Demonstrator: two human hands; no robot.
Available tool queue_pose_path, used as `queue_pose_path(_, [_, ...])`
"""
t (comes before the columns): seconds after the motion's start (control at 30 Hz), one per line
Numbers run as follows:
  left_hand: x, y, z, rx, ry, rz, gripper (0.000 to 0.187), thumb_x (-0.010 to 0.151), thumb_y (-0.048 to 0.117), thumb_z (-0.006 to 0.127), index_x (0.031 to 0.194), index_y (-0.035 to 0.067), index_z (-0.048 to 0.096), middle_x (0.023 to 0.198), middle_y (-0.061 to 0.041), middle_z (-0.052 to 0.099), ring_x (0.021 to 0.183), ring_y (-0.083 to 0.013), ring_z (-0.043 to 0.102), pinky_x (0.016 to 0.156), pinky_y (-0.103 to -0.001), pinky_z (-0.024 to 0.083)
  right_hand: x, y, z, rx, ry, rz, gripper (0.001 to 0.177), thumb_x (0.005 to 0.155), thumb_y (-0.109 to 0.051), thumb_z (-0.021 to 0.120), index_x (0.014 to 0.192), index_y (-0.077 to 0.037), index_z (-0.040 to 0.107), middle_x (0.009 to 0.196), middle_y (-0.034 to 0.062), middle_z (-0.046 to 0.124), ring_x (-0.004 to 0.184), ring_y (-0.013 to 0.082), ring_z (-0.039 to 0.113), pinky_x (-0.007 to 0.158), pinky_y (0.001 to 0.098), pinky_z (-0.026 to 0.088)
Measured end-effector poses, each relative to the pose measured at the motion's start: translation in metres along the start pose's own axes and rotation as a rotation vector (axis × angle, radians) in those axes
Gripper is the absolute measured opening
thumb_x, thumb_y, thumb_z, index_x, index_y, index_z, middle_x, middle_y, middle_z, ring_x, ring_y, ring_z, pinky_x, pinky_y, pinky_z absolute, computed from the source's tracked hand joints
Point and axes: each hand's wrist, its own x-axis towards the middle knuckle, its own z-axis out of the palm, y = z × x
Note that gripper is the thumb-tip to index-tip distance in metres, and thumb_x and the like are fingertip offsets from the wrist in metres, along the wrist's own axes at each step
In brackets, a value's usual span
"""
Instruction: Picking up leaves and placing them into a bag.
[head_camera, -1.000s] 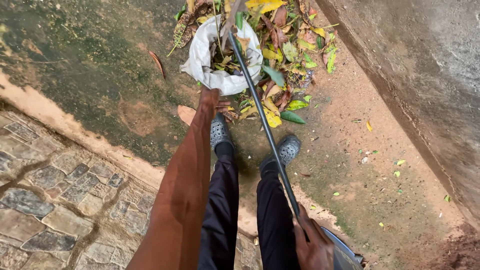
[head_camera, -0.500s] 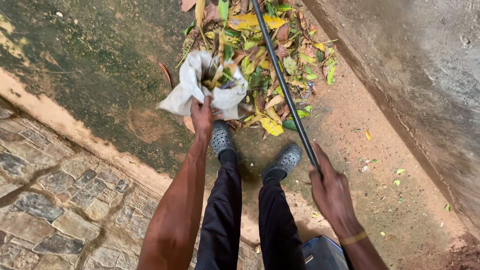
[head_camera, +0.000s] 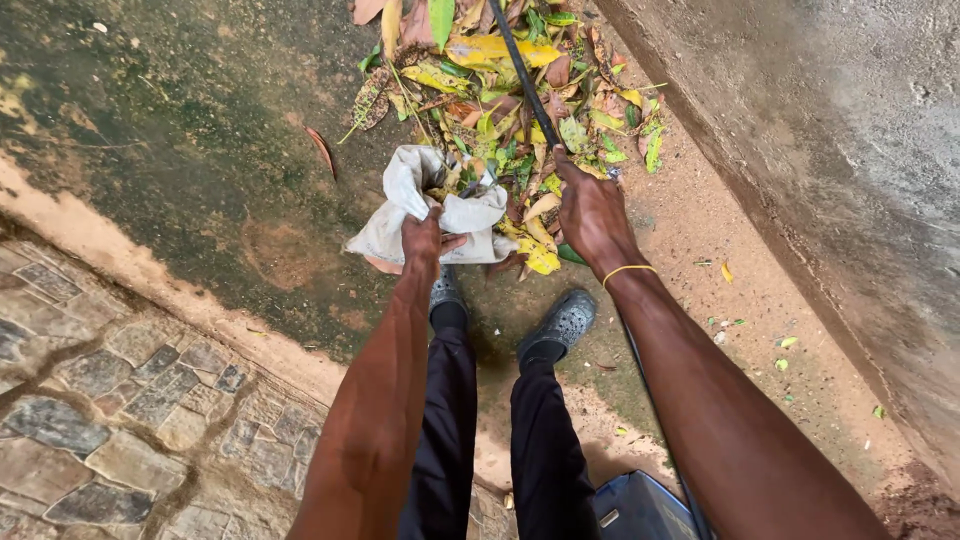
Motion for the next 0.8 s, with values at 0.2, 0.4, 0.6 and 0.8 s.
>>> queue_pose_path(0.2, [0.009,-0.012,0.024,0.120,-0.018,0.018,0.060,0.094,0.024,0.070,0.141,-0.004,0.043,0.125,-0.025,0.067,0.087,-0.0419,0.076,0.068,-0.043,0.071,-0.044,0.006,0.024,0.242,0.005,0.165,0.050,0.101,-0.007,0.043,0.150,-0.015,0.049,0.140,0.0116,0.058,0.037,0.0071,0.041,0.032,0.0271,0.043])
queue_pose_path(0.4, [0.092,-0.088,0.003,0.240,-0.146,0.195,0.070,0.093,0.034,0.078,0.146,-0.002,0.049,0.138,-0.016,0.067,0.129,-0.0413,0.062,0.104,-0.055,0.052,-0.124,-0.011,0.014,0.409,-0.178,0.525,0.050,0.104,-0.025,0.046,0.152,-0.037,0.046,0.073,-0.0005,0.063,0.040,0.0055,0.040,0.033,0.0227,0.036])
queue_pose_path(0.6, [0.009,-0.030,0.016,0.277,-0.121,-0.144,0.077,0.095,0.037,0.067,0.158,0.020,0.026,0.157,-0.014,0.039,0.138,-0.0424,0.043,0.097,-0.075,0.049,-0.177,-0.022,0.020,0.832,-0.303,0.709,0.057,0.101,-0.024,0.049,0.155,-0.042,0.044,0.056,-0.0040,0.045,0.037,0.0073,0.032,0.029,0.0224,0.032])
queue_pose_path(0.8, [0.021,-0.043,0.002,0.224,-0.123,-0.207,0.080,0.091,0.041,0.058,0.158,0.028,0.018,0.162,-0.011,0.032,0.138,-0.0502,0.036,0.095,-0.077,0.049,-0.214,-0.022,0.023,1.067,-0.353,0.801,0.058,0.099,-0.027,0.051,0.155,-0.041,0.041,0.054,-0.0041,0.037,0.037,0.0067,0.032,0.027,0.0230,0.029])
